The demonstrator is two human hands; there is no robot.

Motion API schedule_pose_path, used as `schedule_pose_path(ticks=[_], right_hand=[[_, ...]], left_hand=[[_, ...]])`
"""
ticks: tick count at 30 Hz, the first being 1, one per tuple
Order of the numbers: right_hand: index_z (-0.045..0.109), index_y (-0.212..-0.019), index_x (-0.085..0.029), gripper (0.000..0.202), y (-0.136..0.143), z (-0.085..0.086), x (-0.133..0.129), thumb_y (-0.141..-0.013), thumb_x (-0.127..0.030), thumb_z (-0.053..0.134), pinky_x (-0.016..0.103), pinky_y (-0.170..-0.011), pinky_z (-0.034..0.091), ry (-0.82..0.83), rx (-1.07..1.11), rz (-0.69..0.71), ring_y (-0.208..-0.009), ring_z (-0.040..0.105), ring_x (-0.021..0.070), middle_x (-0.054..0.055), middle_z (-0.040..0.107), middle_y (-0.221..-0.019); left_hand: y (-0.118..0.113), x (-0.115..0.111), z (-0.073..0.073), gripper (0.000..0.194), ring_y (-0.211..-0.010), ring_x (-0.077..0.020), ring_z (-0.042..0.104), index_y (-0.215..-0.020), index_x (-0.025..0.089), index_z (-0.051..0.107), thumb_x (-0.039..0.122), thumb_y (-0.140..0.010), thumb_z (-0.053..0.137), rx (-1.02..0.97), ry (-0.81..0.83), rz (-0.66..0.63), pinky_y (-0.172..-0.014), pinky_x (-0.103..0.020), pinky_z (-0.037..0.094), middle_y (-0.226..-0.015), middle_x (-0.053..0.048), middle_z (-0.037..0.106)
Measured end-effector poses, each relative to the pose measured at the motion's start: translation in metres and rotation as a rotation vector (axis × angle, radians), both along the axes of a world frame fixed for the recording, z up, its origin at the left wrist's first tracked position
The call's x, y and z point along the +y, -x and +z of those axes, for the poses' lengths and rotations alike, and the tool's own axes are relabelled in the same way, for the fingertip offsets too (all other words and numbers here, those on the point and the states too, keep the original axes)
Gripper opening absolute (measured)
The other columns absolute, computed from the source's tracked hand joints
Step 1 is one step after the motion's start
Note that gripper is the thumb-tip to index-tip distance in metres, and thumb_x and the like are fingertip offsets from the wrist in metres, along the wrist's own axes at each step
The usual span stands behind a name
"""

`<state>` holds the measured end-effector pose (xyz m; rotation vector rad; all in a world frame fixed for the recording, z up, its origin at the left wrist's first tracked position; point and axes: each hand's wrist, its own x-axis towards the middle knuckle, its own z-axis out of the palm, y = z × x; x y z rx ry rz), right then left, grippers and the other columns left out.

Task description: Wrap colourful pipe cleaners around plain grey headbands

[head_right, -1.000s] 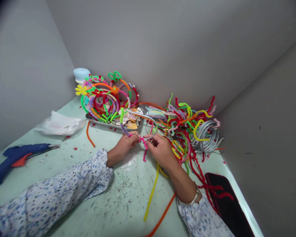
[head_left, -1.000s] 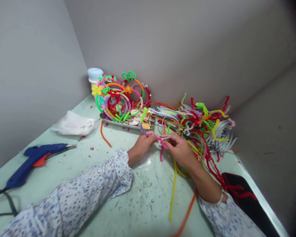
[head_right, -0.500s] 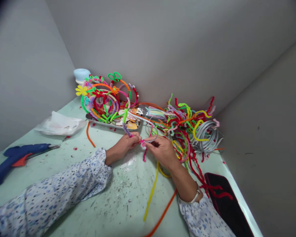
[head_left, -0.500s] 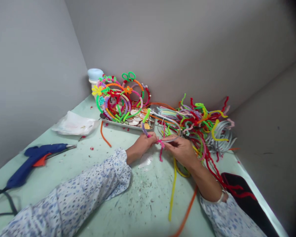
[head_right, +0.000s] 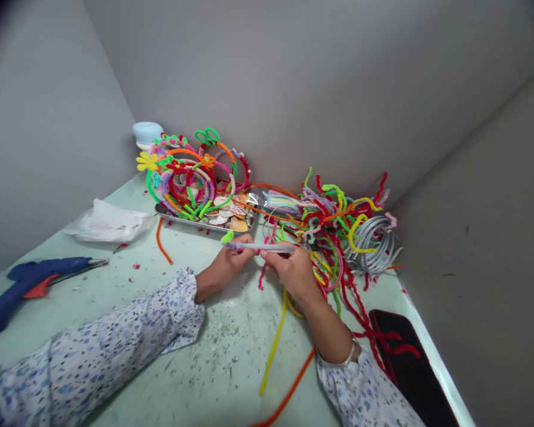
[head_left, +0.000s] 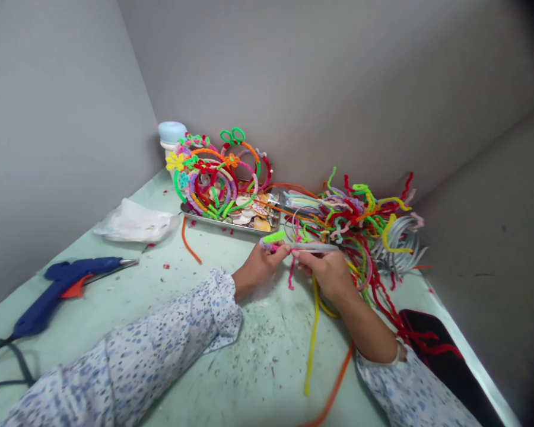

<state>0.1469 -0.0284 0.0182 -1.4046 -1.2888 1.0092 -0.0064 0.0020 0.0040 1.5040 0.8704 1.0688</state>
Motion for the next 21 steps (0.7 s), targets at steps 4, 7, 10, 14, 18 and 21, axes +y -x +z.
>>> schedule_pose_path(ticks=[4, 7, 10, 14, 18, 21], right_hand=[[0.065, -0.069, -0.017, 0.016, 0.003, -0.005, 0.001, -0.067, -0.032, 0.071, 0.023, -0.041, 0.033, 0.04, 0.187, -0.034, -0.043, 0.047, 0.0103, -0.001, 0.06, -0.051], [0.064, -0.066, -0.017, 0.015, 0.008, -0.007, 0.003, -0.062, -0.03, 0.072, 0.022, -0.038, 0.03, 0.082, 0.355, -0.064, -0.041, 0.044, 0.0091, -0.002, 0.057, -0.049], [0.064, -0.064, -0.016, 0.015, 0.012, -0.008, 0.004, -0.058, -0.027, 0.073, 0.021, -0.038, 0.029, 0.136, 0.488, -0.067, -0.042, 0.044, 0.0083, -0.002, 0.055, -0.05], [0.064, -0.067, -0.015, 0.019, 0.014, -0.008, 0.004, -0.059, -0.03, 0.074, 0.022, -0.041, 0.034, 0.128, 0.448, -0.033, -0.047, 0.049, 0.01, 0.0, 0.058, -0.054], [0.064, -0.084, -0.017, 0.026, 0.012, -0.007, 0.002, -0.068, -0.036, 0.073, 0.024, -0.051, 0.04, 0.014, 0.195, -0.016, -0.055, 0.051, 0.0115, 0.0, 0.061, -0.066], [0.059, -0.089, -0.021, 0.03, 0.009, -0.007, 0.002, -0.067, -0.035, 0.074, 0.024, -0.053, 0.04, -0.113, 0.105, -0.045, -0.06, 0.05, 0.0116, -0.003, 0.059, -0.071]], left_hand=[[0.001, -0.003, -0.003, 0.021, -0.061, -0.0117, 0.04, -0.07, 0.018, 0.047, 0.031, -0.085, 0.052, 0.083, -0.091, 0.011, -0.057, -0.027, 0.033, -0.064, 0.002, 0.046], [0.001, -0.006, -0.005, 0.02, -0.062, -0.0122, 0.041, -0.072, 0.019, 0.048, 0.032, -0.087, 0.05, 0.149, -0.15, 0.06, -0.058, -0.027, 0.033, -0.065, 0.001, 0.047], [0.001, -0.007, -0.005, 0.019, -0.062, -0.0122, 0.041, -0.072, 0.019, 0.049, 0.031, -0.086, 0.05, 0.166, -0.163, 0.08, -0.058, -0.027, 0.033, -0.065, 0.001, 0.048], [-0.001, -0.004, -0.004, 0.019, -0.059, -0.0116, 0.04, -0.068, 0.019, 0.048, 0.03, -0.083, 0.053, 0.091, -0.098, 0.097, -0.056, -0.027, 0.031, -0.06, 0.003, 0.046], [-0.001, 0.002, -0.003, 0.024, -0.058, -0.0113, 0.038, -0.06, 0.019, 0.044, 0.029, -0.08, 0.054, 0.01, 0.018, 0.158, -0.056, -0.027, 0.031, -0.058, 0.003, 0.043], [0.001, 0.006, -0.005, 0.026, -0.055, -0.0108, 0.033, -0.056, 0.019, 0.042, 0.029, -0.077, 0.055, -0.029, 0.072, 0.153, -0.054, -0.027, 0.027, -0.054, 0.004, 0.038]])
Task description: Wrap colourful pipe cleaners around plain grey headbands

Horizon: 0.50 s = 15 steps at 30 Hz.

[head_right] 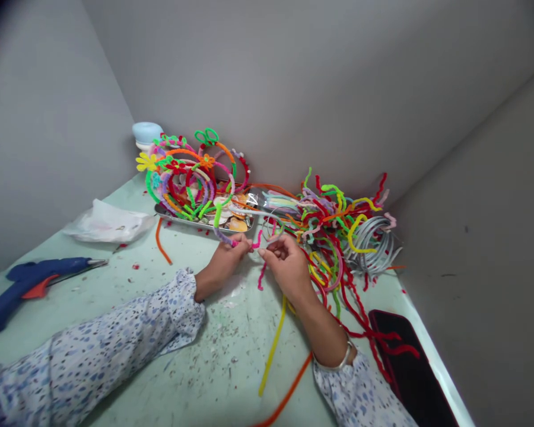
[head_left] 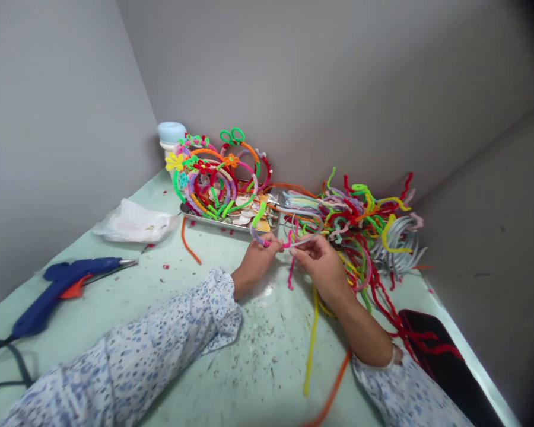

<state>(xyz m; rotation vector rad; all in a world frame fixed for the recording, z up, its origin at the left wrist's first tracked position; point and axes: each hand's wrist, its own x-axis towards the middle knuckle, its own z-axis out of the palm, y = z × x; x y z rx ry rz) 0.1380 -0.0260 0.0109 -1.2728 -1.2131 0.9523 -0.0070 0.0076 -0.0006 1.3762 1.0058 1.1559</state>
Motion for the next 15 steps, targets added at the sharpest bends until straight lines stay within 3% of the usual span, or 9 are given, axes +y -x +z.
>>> schedule_pose_path(ticks=[7, 15], right_hand=[[0.064, -0.083, -0.021, 0.025, -0.0042, 0.0001, 0.0008, -0.067, -0.037, 0.074, 0.027, -0.059, 0.043, -0.024, -0.047, 0.09, -0.062, 0.054, 0.0133, -0.002, 0.062, -0.072], [0.069, -0.083, -0.02, 0.022, -0.0074, -0.0006, 0.0009, -0.071, -0.037, 0.072, 0.029, -0.067, 0.048, -0.095, -0.188, 0.092, -0.072, 0.061, 0.0164, 0.003, 0.067, -0.082]], left_hand=[[0.0006, -0.0003, -0.0017, 0.024, -0.05, -0.009, 0.026, -0.055, 0.019, 0.04, 0.028, -0.073, 0.054, -0.082, 0.111, -0.131, -0.05, -0.027, 0.021, -0.05, 0.005, 0.034], [0.0012, -0.0014, 0.0016, 0.023, -0.05, -0.0093, 0.027, -0.056, 0.019, 0.041, 0.027, -0.073, 0.054, -0.064, 0.099, -0.154, -0.051, -0.027, 0.023, -0.051, 0.005, 0.035]])
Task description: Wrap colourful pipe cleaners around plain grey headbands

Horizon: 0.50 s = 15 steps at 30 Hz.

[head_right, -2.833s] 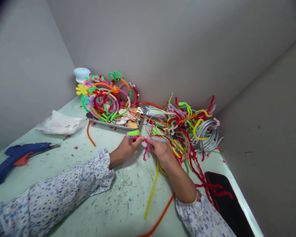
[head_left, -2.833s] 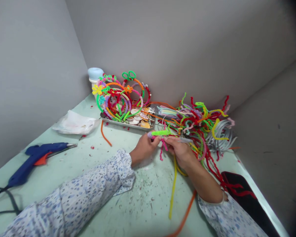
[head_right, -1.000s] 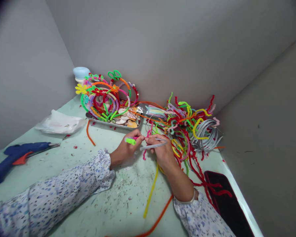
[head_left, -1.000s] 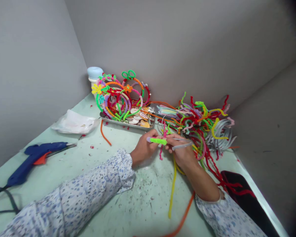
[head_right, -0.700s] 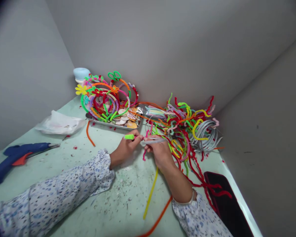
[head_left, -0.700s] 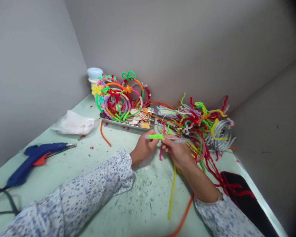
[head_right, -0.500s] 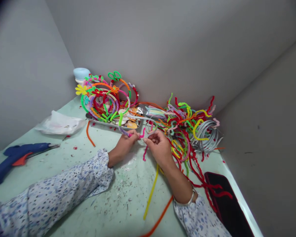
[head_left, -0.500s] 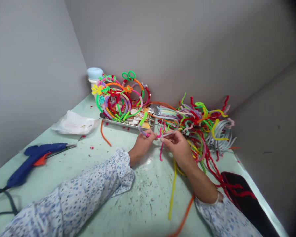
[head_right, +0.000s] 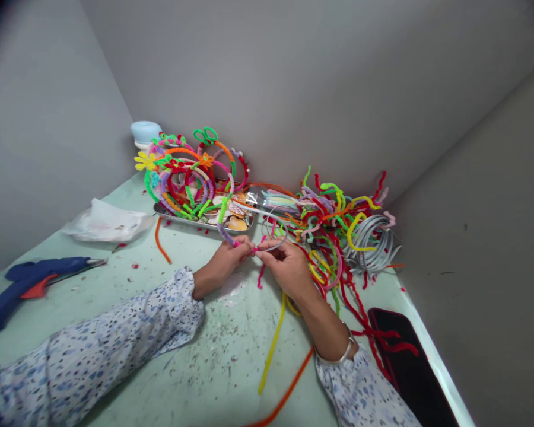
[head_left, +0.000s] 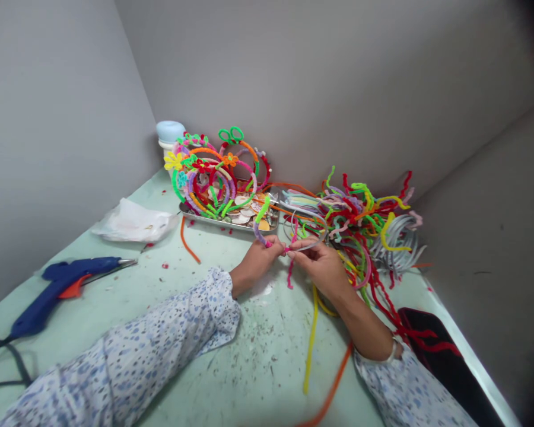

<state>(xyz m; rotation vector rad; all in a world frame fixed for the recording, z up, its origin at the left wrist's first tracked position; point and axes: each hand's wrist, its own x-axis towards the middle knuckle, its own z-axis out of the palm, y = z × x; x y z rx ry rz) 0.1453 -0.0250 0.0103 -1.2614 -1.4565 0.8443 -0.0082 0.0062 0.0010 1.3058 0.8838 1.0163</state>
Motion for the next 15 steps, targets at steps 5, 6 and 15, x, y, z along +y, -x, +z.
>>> schedule_pose_path(ticks=[5, 6, 15], right_hand=[[0.07, -0.083, -0.019, 0.02, -0.0004, -0.0021, 0.0005, -0.073, -0.036, 0.072, 0.028, -0.065, 0.046, -0.046, -0.044, -0.045, -0.07, 0.059, 0.0159, 0.003, 0.066, -0.082], [0.07, -0.083, -0.019, 0.019, -0.0003, -0.0023, 0.0004, -0.073, -0.035, 0.072, 0.028, -0.064, 0.046, -0.055, -0.046, -0.051, -0.07, 0.059, 0.0157, 0.003, 0.066, -0.082], [0.073, -0.085, -0.019, 0.022, -0.0005, 0.0, -0.0002, -0.074, -0.037, 0.07, 0.029, -0.061, 0.045, -0.069, -0.118, -0.089, -0.066, 0.059, 0.0161, 0.006, 0.07, -0.086]], left_hand=[[-0.0005, 0.0002, -0.0022, 0.023, -0.051, -0.0099, 0.027, -0.057, 0.019, 0.04, 0.028, -0.074, 0.054, 0.013, 0.006, 0.02, -0.052, -0.028, 0.023, -0.052, 0.005, 0.034], [-0.0005, 0.0006, -0.0029, 0.023, -0.051, -0.0099, 0.027, -0.057, 0.019, 0.039, 0.027, -0.074, 0.054, 0.015, 0.004, 0.021, -0.052, -0.028, 0.023, -0.052, 0.005, 0.034], [0.0, 0.0004, -0.0022, 0.024, -0.054, -0.0101, 0.03, -0.058, 0.019, 0.041, 0.029, -0.077, 0.053, 0.053, -0.056, 0.033, -0.053, -0.027, 0.024, -0.054, 0.004, 0.037]])
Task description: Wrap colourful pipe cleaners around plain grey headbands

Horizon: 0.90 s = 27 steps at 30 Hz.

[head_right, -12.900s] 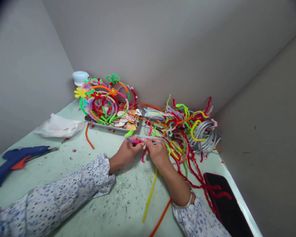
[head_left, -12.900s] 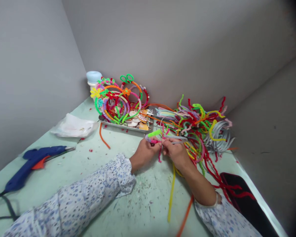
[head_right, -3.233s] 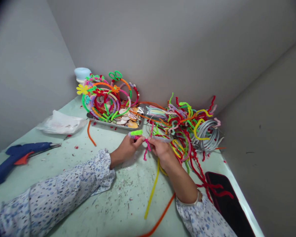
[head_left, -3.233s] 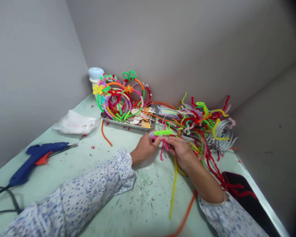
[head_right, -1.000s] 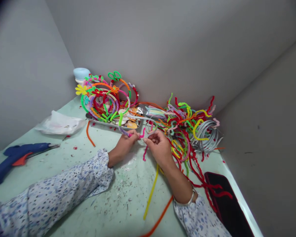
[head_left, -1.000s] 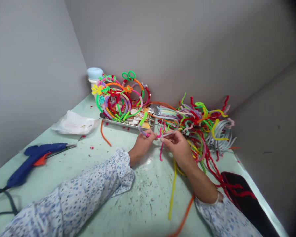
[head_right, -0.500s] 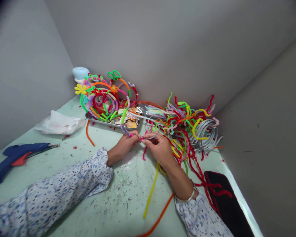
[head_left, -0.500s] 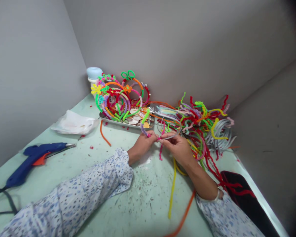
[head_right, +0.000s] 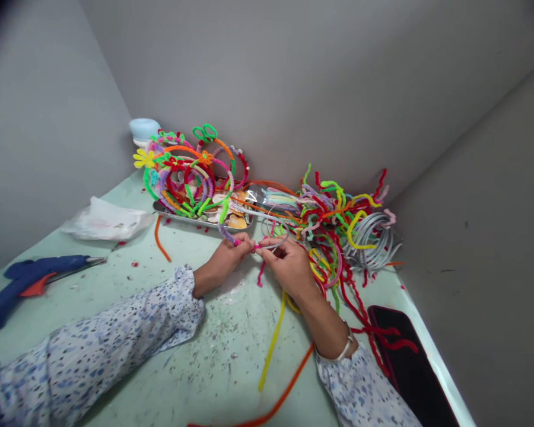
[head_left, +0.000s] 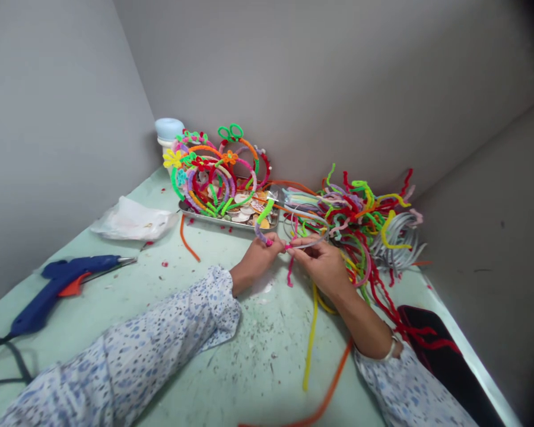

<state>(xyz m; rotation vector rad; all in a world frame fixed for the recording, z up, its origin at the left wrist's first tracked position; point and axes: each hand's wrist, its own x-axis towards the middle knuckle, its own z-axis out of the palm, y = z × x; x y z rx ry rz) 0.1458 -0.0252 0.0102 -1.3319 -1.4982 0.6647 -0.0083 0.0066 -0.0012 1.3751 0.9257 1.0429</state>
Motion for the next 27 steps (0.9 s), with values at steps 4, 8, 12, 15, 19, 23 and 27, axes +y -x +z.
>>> schedule_pose_path(ticks=[4, 8, 12, 15, 19, 23, 27], right_hand=[[0.073, -0.085, -0.019, 0.023, 0.0003, 0.0014, 0.0001, -0.074, -0.04, 0.069, 0.029, -0.057, 0.044, 0.032, -0.048, -0.02, -0.059, 0.056, 0.0149, 0.005, 0.071, -0.083], [0.072, -0.082, -0.019, 0.024, 0.0005, 0.0029, 0.0008, -0.074, -0.041, 0.068, 0.028, -0.057, 0.045, 0.065, -0.066, -0.013, -0.061, 0.059, 0.0161, 0.005, 0.072, -0.083], [0.072, -0.082, -0.019, 0.026, 0.0013, 0.0036, 0.0009, -0.073, -0.043, 0.066, 0.026, -0.051, 0.04, 0.129, -0.084, -0.05, -0.056, 0.057, 0.0154, 0.003, 0.071, -0.073], [0.071, -0.083, -0.019, 0.028, 0.0016, 0.0031, 0.0005, -0.074, -0.045, 0.064, 0.024, -0.044, 0.032, 0.191, -0.109, -0.058, -0.047, 0.048, 0.0125, -0.001, 0.063, -0.059], [0.07, -0.084, -0.019, 0.029, 0.0017, 0.0046, -0.0003, -0.075, -0.046, 0.063, 0.024, -0.042, 0.028, 0.233, -0.089, -0.033, -0.044, 0.043, 0.0114, -0.002, 0.059, -0.054], [0.07, -0.084, -0.019, 0.028, 0.001, 0.0046, 0.0005, -0.075, -0.044, 0.064, 0.025, -0.047, 0.034, 0.192, -0.06, -0.006, -0.051, 0.051, 0.0137, 0.0, 0.066, -0.064], [0.073, -0.087, -0.019, 0.03, -0.0017, 0.0007, 0.0017, -0.076, -0.045, 0.064, 0.026, -0.05, 0.035, 0.151, -0.122, -0.045, -0.052, 0.052, 0.0149, 0.001, 0.067, -0.065]], left_hand=[[-0.0007, -0.0003, 0.0, 0.027, -0.053, -0.01, 0.029, -0.059, 0.019, 0.041, 0.033, -0.078, 0.054, 0.04, -0.004, 0.024, -0.053, -0.027, 0.024, -0.053, 0.005, 0.034], [-0.0015, 0.0007, -0.0024, 0.027, -0.054, -0.0104, 0.03, -0.059, 0.019, 0.041, 0.033, -0.079, 0.054, 0.06, -0.031, 0.042, -0.054, -0.027, 0.025, -0.055, 0.004, 0.035], [-0.002, 0.0001, -0.0025, 0.027, -0.056, -0.0105, 0.032, -0.06, 0.019, 0.042, 0.033, -0.079, 0.054, 0.056, -0.041, 0.047, -0.055, -0.027, 0.027, -0.056, 0.004, 0.036], [-0.0024, -0.001, -0.002, 0.027, -0.056, -0.0101, 0.032, -0.061, 0.018, 0.043, 0.035, -0.079, 0.055, 0.054, -0.027, 0.044, -0.055, -0.026, 0.027, -0.057, 0.004, 0.036], [-0.0028, -0.0011, -0.0025, 0.026, -0.057, -0.0105, 0.033, -0.062, 0.018, 0.043, 0.033, -0.08, 0.055, 0.047, -0.036, 0.041, -0.056, -0.026, 0.028, -0.058, 0.004, 0.036], [-0.0028, 0.0007, -0.0029, 0.023, -0.061, -0.0124, 0.039, -0.062, 0.019, 0.047, 0.031, -0.08, 0.055, 0.058, -0.084, 0.057, -0.058, -0.027, 0.033, -0.06, 0.002, 0.043], [-0.0025, 0.0002, 0.0008, 0.021, -0.064, -0.0132, 0.043, -0.064, 0.018, 0.05, 0.03, -0.08, 0.055, 0.062, -0.094, 0.066, -0.06, -0.027, 0.036, -0.061, 0.001, 0.048]])
